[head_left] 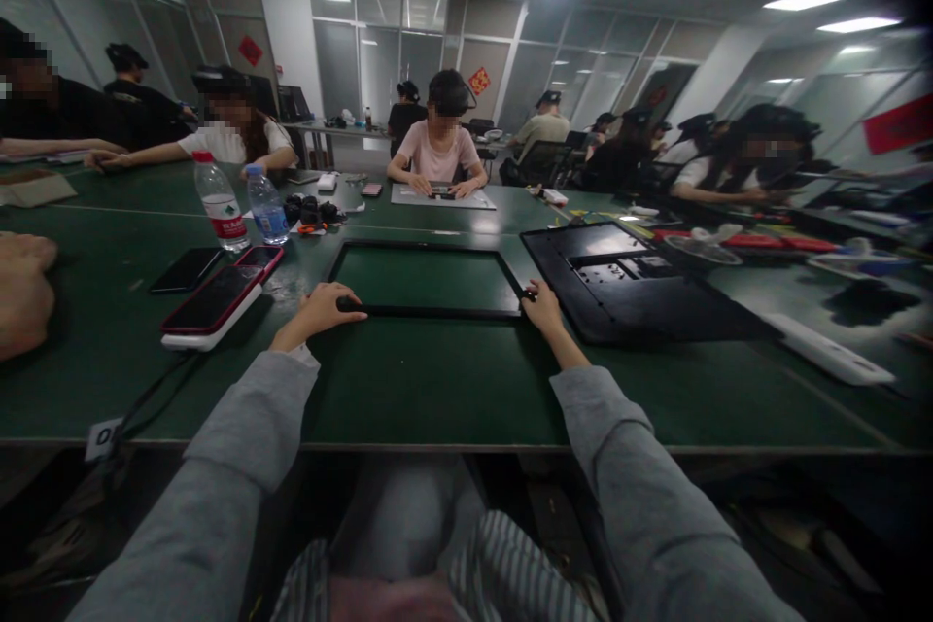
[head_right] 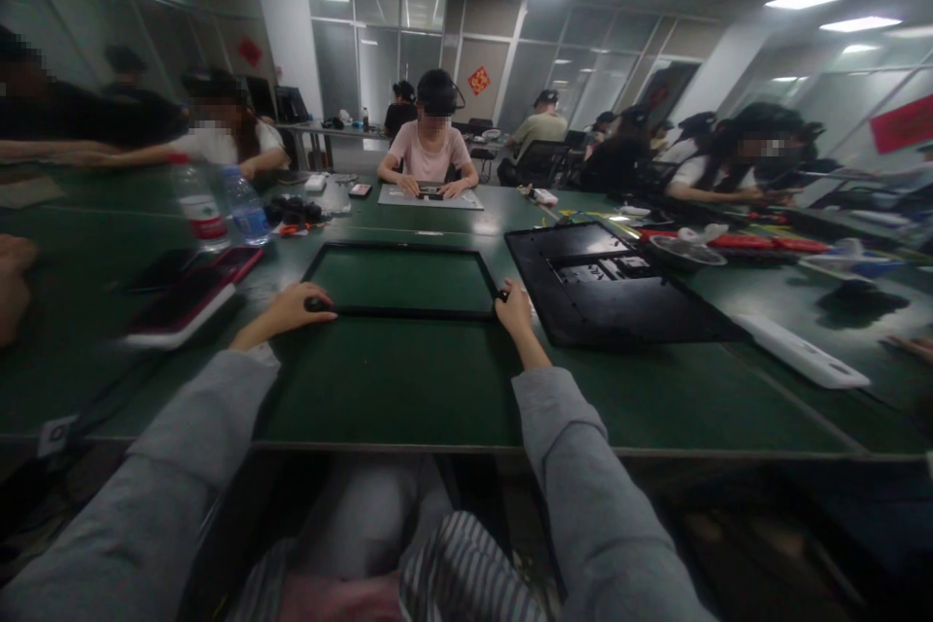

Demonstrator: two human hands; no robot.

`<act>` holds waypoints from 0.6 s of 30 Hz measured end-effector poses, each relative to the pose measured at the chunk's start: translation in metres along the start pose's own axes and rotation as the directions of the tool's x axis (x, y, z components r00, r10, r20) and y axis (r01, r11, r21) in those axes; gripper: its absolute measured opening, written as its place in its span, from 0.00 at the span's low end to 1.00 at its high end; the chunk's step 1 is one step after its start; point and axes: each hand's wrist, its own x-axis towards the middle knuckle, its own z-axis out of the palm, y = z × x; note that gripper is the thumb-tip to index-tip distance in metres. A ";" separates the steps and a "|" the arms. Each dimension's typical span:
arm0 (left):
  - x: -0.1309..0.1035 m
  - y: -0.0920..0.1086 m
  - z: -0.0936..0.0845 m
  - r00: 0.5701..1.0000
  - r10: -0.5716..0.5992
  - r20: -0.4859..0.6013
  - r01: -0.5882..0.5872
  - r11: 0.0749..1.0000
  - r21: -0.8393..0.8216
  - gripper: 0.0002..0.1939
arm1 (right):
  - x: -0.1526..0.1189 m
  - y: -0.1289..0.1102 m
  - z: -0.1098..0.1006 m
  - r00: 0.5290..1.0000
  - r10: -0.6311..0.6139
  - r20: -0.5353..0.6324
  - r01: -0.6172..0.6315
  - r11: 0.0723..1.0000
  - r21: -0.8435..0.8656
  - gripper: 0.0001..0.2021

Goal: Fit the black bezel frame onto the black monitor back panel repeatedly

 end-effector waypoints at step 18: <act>0.013 -0.023 0.000 0.996 -0.092 -0.003 0.092 0.994 -0.061 0.26 | 0.005 0.029 -0.102 0.546 0.307 -0.779 -0.409 0.910 0.073 0.48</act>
